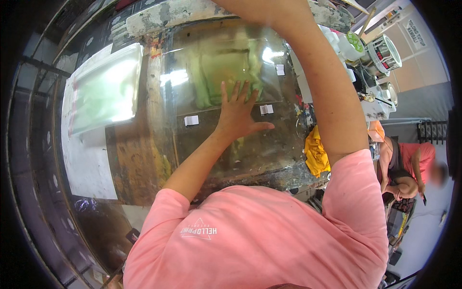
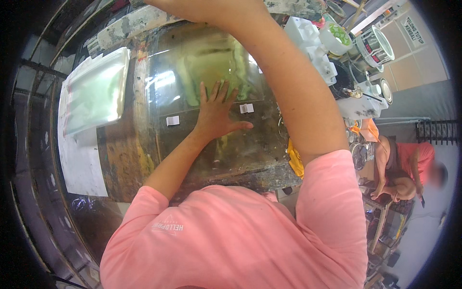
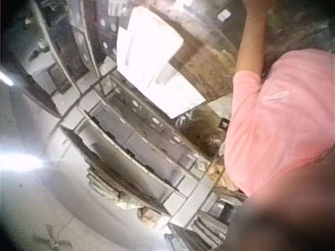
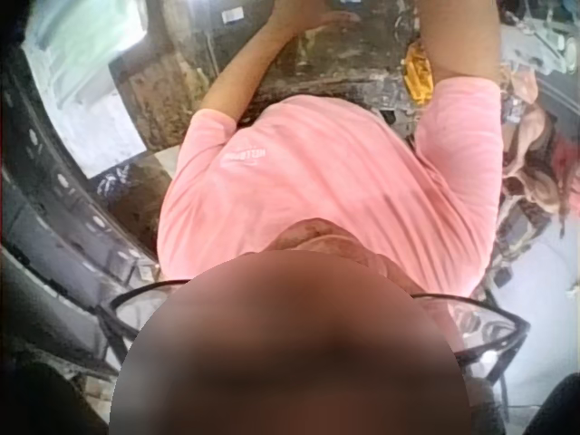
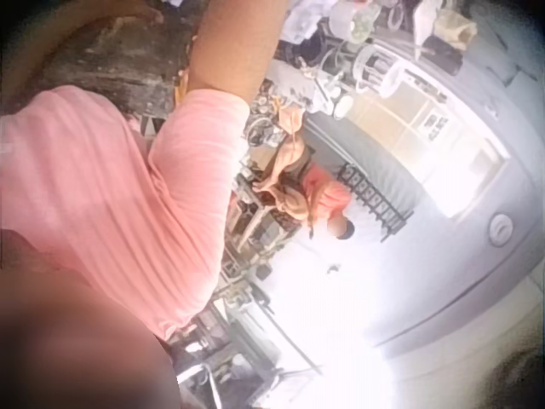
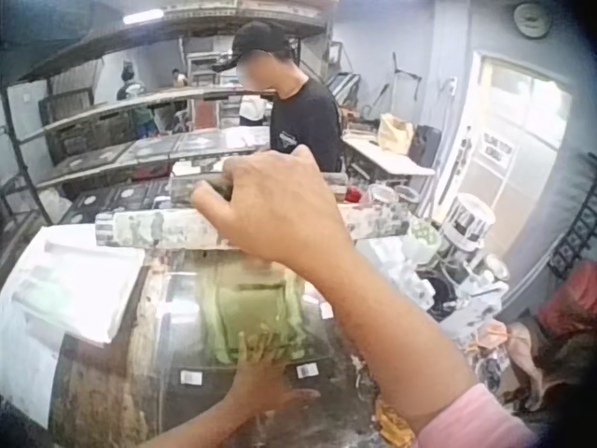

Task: The person repeatedly places a screen printing frame over a white sheet, pours white ink onto the screen, and uses a squeegee to pull the ink across the mesh. The person lifts the frame to reveal a flower-shaped print, then repeats the cycle multiple times.

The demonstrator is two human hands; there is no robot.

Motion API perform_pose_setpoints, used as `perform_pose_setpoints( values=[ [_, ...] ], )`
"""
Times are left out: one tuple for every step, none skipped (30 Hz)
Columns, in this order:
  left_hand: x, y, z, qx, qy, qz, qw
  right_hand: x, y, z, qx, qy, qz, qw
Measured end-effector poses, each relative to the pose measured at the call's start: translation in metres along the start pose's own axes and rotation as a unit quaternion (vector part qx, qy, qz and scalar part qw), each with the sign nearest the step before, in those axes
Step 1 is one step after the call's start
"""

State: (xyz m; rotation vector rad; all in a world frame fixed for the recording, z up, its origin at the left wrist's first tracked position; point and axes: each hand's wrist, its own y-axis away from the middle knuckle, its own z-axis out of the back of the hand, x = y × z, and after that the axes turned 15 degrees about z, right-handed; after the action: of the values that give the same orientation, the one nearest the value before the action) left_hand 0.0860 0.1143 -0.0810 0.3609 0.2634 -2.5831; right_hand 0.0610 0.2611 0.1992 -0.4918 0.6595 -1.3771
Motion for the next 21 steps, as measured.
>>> perform_pose_setpoints(
  values=[
    [0.001, 0.000, 0.001, 0.000, 0.005, -0.001, 1.000, 0.000, -0.001, 0.000, -0.003, -0.005, 0.004, 1.000],
    [0.001, 0.000, 0.000, -0.008, 0.008, -0.005, 1.000, -0.001, -0.002, 0.001, -0.006, -0.010, 0.008, 1.000],
    [0.001, 0.000, -0.001, -0.015, 0.011, -0.011, 1.000, -0.001, -0.002, 0.001, -0.009, -0.014, 0.011, 1.000],
    [0.000, 0.000, -0.001, -0.024, 0.014, -0.017, 0.999, -0.001, -0.002, 0.002, -0.008, -0.011, 0.010, 1.000],
    [-0.001, -0.001, -0.001, -0.022, 0.017, -0.022, 0.999, 0.000, -0.002, 0.004, -0.006, -0.007, 0.009, 1.000],
    [-0.002, -0.001, 0.000, -0.021, 0.020, -0.029, 0.999, 0.000, -0.001, 0.006, -0.004, -0.001, 0.006, 1.000],
    [-0.001, -0.001, 0.000, -0.021, 0.019, -0.025, 0.999, 0.001, -0.002, 0.005, -0.002, -0.004, 0.007, 1.000],
    [0.000, 0.000, 0.001, -0.022, 0.016, -0.022, 0.999, 0.001, -0.002, 0.003, 0.000, -0.007, 0.007, 1.000],
    [0.000, 0.000, 0.001, -0.022, 0.013, -0.019, 0.999, 0.001, -0.002, 0.002, 0.002, -0.009, 0.006, 1.000],
    [0.001, 0.001, 0.001, -0.023, 0.010, -0.016, 1.000, 0.001, -0.002, 0.001, 0.002, -0.009, 0.005, 1.000],
    [0.002, 0.002, 0.000, -0.024, 0.012, -0.014, 1.000, 0.002, -0.002, -0.001, 0.001, -0.010, 0.003, 1.000],
    [0.002, 0.002, -0.001, -0.027, 0.017, -0.017, 0.999, 0.003, -0.002, 0.000, 0.003, -0.006, 0.001, 1.000],
    [0.003, 0.003, -0.003, -0.030, 0.021, -0.019, 0.999, 0.004, -0.002, 0.001, 0.006, -0.003, -0.002, 1.000],
    [0.003, 0.003, -0.005, -0.042, 0.026, -0.023, 0.999, 0.005, -0.003, 0.002, 0.008, -0.002, -0.004, 1.000],
    [0.003, 0.004, -0.009, -0.054, 0.031, -0.026, 0.998, 0.006, -0.003, 0.002, 0.009, -0.002, -0.006, 1.000],
    [0.004, 0.005, -0.009, -0.065, 0.033, -0.027, 0.997, 0.007, -0.003, 0.002, 0.005, 0.004, -0.002, 1.000],
    [0.004, 0.005, -0.009, -0.066, 0.037, -0.033, 0.997, 0.005, -0.002, 0.002, 0.000, 0.009, 0.002, 1.000],
    [0.004, 0.004, -0.010, -0.067, 0.040, -0.038, 0.996, 0.005, -0.001, 0.002, -0.005, 0.013, 0.006, 1.000],
    [0.004, 0.004, -0.009, -0.069, 0.043, -0.044, 0.996, 0.004, 0.000, 0.002, 0.000, 0.010, 0.001, 1.000],
    [0.004, 0.005, -0.009, -0.072, 0.039, -0.045, 0.996, 0.004, 0.000, 0.002, 0.004, 0.007, -0.005, 1.000],
    [0.004, 0.006, -0.010, -0.074, 0.035, -0.046, 0.996, 0.004, 0.000, 0.002, 0.009, 0.004, -0.010, 1.000]
  ],
)
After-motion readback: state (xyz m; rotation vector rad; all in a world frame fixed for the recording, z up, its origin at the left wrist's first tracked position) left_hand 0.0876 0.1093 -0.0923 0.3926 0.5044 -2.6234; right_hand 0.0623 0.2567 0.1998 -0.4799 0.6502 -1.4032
